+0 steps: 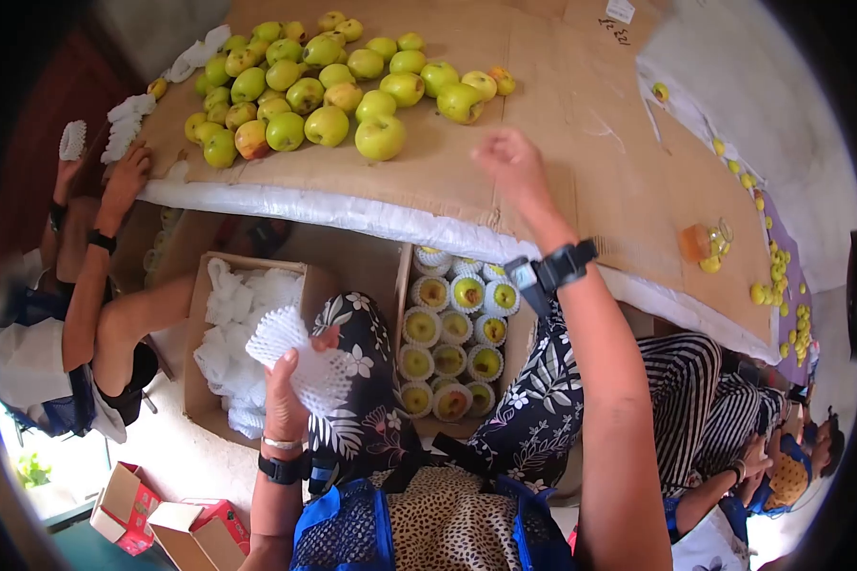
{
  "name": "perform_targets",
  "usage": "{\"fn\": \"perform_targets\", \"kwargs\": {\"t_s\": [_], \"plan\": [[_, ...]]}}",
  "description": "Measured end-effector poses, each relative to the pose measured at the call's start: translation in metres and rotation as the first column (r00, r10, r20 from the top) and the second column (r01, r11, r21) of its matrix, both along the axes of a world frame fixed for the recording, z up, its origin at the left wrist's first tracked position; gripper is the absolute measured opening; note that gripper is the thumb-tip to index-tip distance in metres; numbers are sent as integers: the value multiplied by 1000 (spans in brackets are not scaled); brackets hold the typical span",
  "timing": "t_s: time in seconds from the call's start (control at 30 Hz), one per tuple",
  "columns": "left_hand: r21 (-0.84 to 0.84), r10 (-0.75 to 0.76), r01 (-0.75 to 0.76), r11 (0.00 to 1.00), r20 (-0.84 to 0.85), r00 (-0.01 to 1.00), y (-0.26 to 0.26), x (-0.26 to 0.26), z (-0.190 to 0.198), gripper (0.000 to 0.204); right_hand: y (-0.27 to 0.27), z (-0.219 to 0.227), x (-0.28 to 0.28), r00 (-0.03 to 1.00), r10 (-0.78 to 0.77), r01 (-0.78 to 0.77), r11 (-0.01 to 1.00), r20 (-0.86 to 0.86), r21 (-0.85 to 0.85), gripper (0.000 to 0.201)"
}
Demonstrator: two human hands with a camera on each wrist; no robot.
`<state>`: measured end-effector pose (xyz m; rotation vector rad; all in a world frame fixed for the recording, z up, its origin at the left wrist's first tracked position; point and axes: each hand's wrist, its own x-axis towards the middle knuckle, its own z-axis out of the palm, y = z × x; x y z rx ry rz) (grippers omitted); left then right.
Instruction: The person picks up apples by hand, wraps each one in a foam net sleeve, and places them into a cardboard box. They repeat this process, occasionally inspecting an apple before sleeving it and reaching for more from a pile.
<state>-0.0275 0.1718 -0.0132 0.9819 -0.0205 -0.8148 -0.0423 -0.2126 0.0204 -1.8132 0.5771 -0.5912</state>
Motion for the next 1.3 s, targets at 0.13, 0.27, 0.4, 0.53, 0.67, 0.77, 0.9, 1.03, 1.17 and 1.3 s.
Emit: {"fn": "perform_targets", "kwargs": {"t_s": [0.13,0.27,0.4,0.53,0.67,0.77,0.9,1.03,1.17,1.3], "plan": [[31,100,-95,995,-318,943,13,11,-21,40,-44,-21,51,959,-272,255,949,-75,-187,66],[65,209,-203,977,-474,855,8,5,-26,49,-49,-20,88,952,-296,281,947,-80,-154,76],[26,78,-73,997,-365,928,-2,4,-23,50,-51,-27,99,957,-290,279,937,-18,-211,75],[37,-29,38,999,-223,974,-20,4,-16,52,-52,-23,84,994,-109,110,989,-13,99,63],[336,-210,124,934,235,949,-32,-3,-11,66,-5,9,16,947,67,-300,524,313,797,52],[394,-216,-7,919,519,827,-39,-14,-19,77,33,19,-35,895,94,-440,348,436,828,57],[333,-184,-49,942,631,754,-49,-33,-21,72,79,12,-102,885,91,-462,281,456,841,66],[431,-281,-44,901,660,697,-49,-55,-27,69,120,-6,-156,920,-4,-376,278,392,884,58],[618,-529,-210,758,770,358,-55,-63,-7,68,147,-33,-193,927,72,-362,437,369,824,56],[614,-612,-309,727,782,114,-56,-71,-9,66,181,-32,-199,920,-74,-312,458,386,832,63]]}}
